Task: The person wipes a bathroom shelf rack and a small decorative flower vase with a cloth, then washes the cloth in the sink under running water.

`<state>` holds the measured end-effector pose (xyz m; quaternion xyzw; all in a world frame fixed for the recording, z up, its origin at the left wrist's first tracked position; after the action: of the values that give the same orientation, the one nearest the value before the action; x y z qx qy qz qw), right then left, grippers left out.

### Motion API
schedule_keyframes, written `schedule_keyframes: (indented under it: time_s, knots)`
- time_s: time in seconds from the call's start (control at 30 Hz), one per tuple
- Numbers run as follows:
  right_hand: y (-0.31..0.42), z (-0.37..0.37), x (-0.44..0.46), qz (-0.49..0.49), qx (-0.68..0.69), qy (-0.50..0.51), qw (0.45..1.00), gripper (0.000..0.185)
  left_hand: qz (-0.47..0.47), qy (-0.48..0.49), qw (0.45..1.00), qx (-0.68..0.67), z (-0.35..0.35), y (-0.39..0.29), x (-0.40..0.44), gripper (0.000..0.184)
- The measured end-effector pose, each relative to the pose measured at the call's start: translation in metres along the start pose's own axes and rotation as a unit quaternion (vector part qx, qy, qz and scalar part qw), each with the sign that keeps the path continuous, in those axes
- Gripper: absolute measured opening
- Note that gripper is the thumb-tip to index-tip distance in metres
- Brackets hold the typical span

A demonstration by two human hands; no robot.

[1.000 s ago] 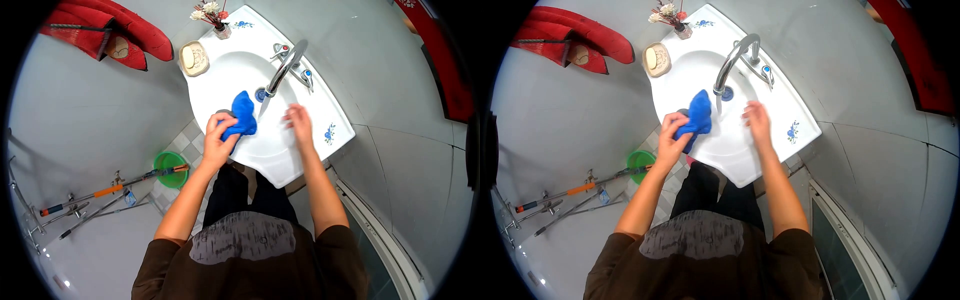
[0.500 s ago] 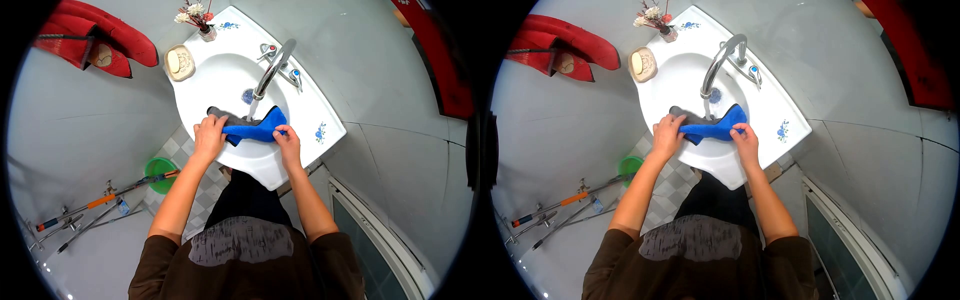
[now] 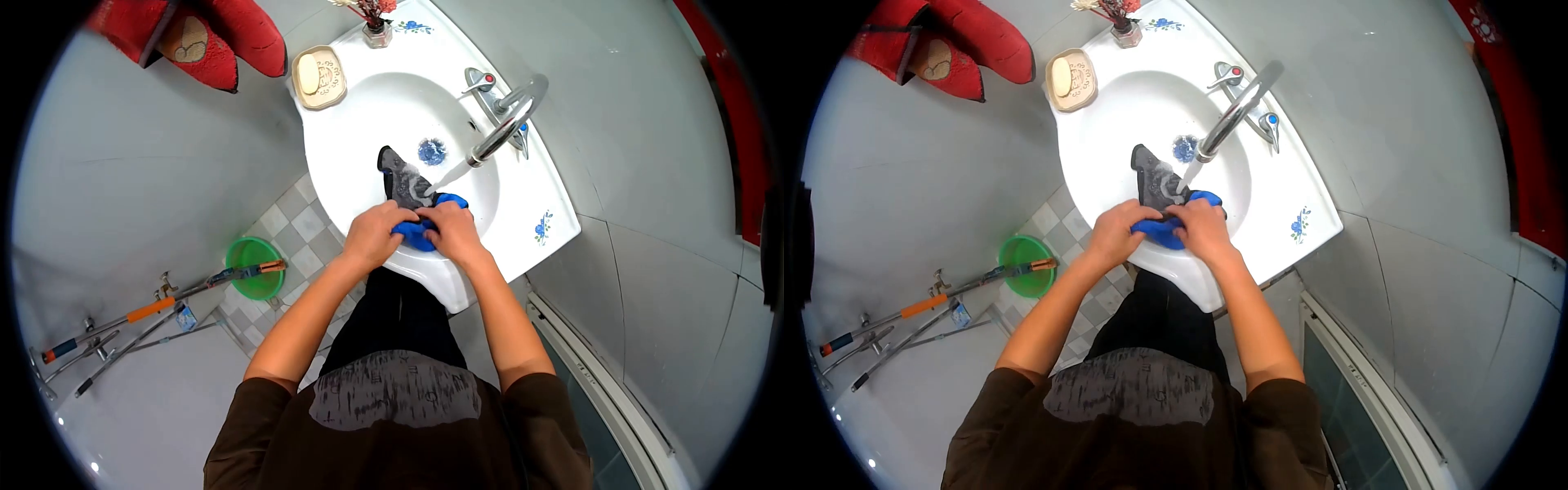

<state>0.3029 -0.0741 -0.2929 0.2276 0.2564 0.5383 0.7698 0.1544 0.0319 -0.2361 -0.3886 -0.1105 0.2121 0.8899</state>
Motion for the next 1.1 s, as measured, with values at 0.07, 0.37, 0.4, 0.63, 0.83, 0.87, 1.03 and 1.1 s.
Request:
schedule_keyframes:
  time_s: [0.07, 0.37, 0.4, 0.63, 0.83, 0.87, 1.03, 1.1]
  knots:
    - [-0.01, 0.005, 0.014, -0.127, -0.061, 0.02, 0.99, 0.023, 0.018, -0.031, 0.999, -0.016, 0.013, 0.004, 0.005, 0.028]
    - [0.008, 0.06, -0.002, -0.118, 0.261, -0.295, 0.912, 0.016, -0.061, -0.095, 0.992, -0.062, 0.051, -0.016, 0.011, 0.027]
    - [-0.001, 0.047, -0.002, -0.161, 0.33, -0.259, 0.894, 0.016, -0.081, -0.076, 0.99, -0.092, 0.038, -0.011, 0.009, 0.028]
    - [0.007, -0.011, 0.003, -0.327, 0.77, -0.07, 0.543, 0.036, 0.028, 0.078, 0.949, -0.305, -0.063, 0.01, -0.004, 0.041]
    - [-0.003, -0.006, 0.032, -0.272, 0.835, -0.041, 0.477, 0.036, 0.151, -0.117, 0.928, -0.321, -0.064, 0.038, 0.015, 0.026]
    - [-0.008, -0.013, 0.036, -0.288, 0.816, -0.033, 0.5, 0.036, 0.168, -0.161, 0.947, -0.219, -0.055, 0.034, 0.022, 0.022]
    - [0.044, -0.015, 0.037, -0.264, 0.488, -0.028, 0.832, 0.025, 0.414, -0.157, 0.545, -0.713, -0.062, 0.073, 0.046, 0.041]
    - [0.07, -0.013, 0.031, -0.18, 0.386, -0.021, 0.905, 0.032, 0.372, -0.118, 0.537, -0.748, -0.048, 0.065, 0.054, 0.041]
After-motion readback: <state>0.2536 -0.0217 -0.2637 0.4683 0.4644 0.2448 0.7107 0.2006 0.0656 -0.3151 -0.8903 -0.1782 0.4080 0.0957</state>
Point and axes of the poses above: each hand's wrist, its own x-axis towards the middle knuckle, its own z-axis out of the back of the hand, y = z × x, the point moved 1 cm from there along x, towards the middle knuckle, and after that the axes turned 11 degrees about -z, right-handed, at the moved point
